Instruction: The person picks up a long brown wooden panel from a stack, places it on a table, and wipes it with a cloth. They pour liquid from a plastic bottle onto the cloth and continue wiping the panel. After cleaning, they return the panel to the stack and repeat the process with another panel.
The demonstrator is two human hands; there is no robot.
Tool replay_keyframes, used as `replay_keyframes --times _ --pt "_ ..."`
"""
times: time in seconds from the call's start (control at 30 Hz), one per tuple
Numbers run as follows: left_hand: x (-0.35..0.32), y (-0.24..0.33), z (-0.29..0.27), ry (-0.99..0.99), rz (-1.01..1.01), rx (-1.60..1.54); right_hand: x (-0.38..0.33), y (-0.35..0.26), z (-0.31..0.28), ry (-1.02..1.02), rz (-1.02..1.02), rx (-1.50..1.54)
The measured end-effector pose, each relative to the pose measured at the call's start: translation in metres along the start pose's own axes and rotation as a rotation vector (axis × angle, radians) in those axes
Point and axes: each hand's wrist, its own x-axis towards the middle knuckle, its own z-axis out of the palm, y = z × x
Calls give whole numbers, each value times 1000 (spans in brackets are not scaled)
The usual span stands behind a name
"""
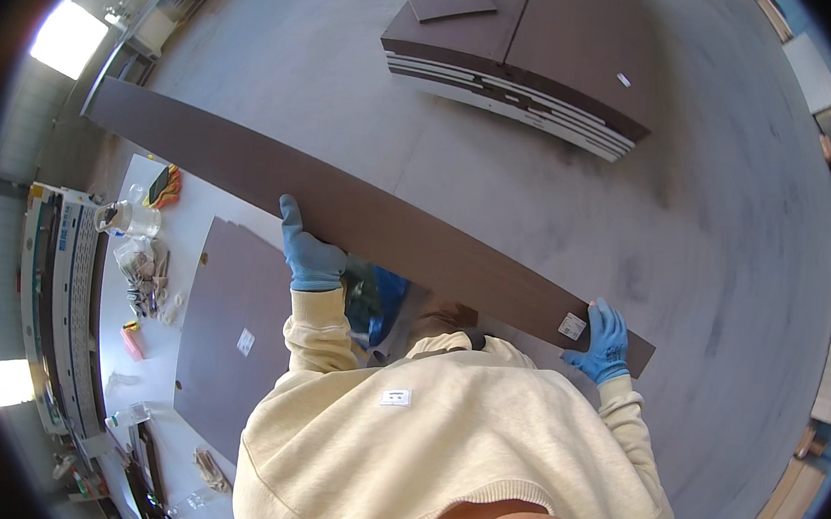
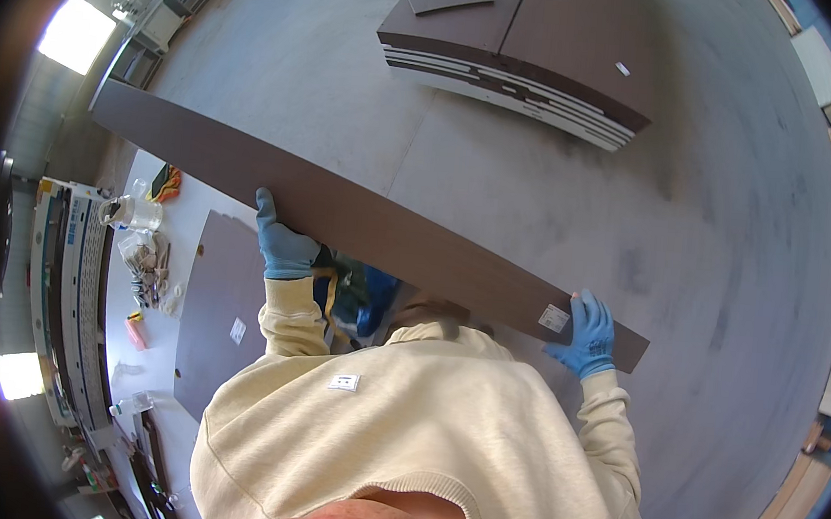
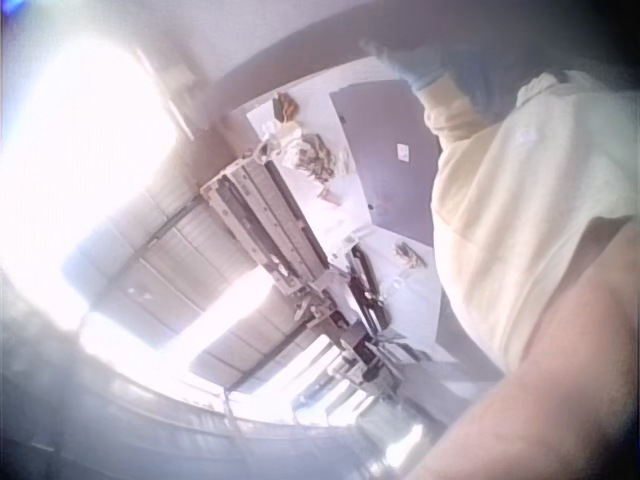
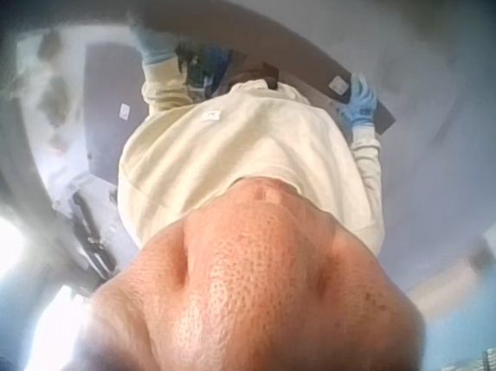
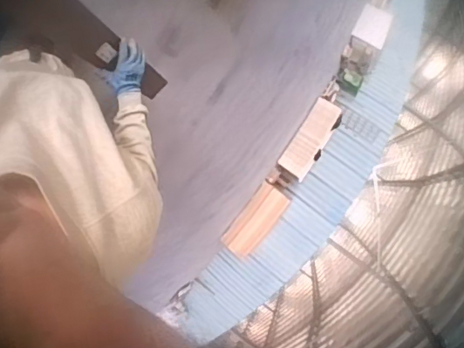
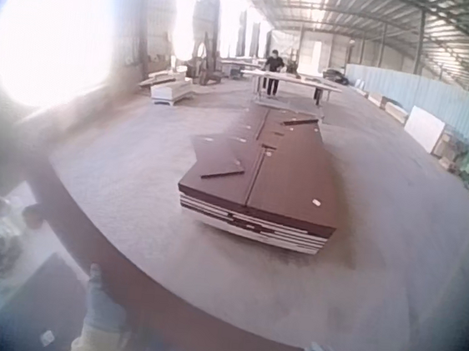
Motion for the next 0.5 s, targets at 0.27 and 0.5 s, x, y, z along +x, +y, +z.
replay_keyframes --times 0.27,0.5 --pt "229 -30 60 59 -64 -200 346 14 -1 133 -285 75" --pt "395 -20 138 131 -95 -191 605 -5 17 -226 -184 277"
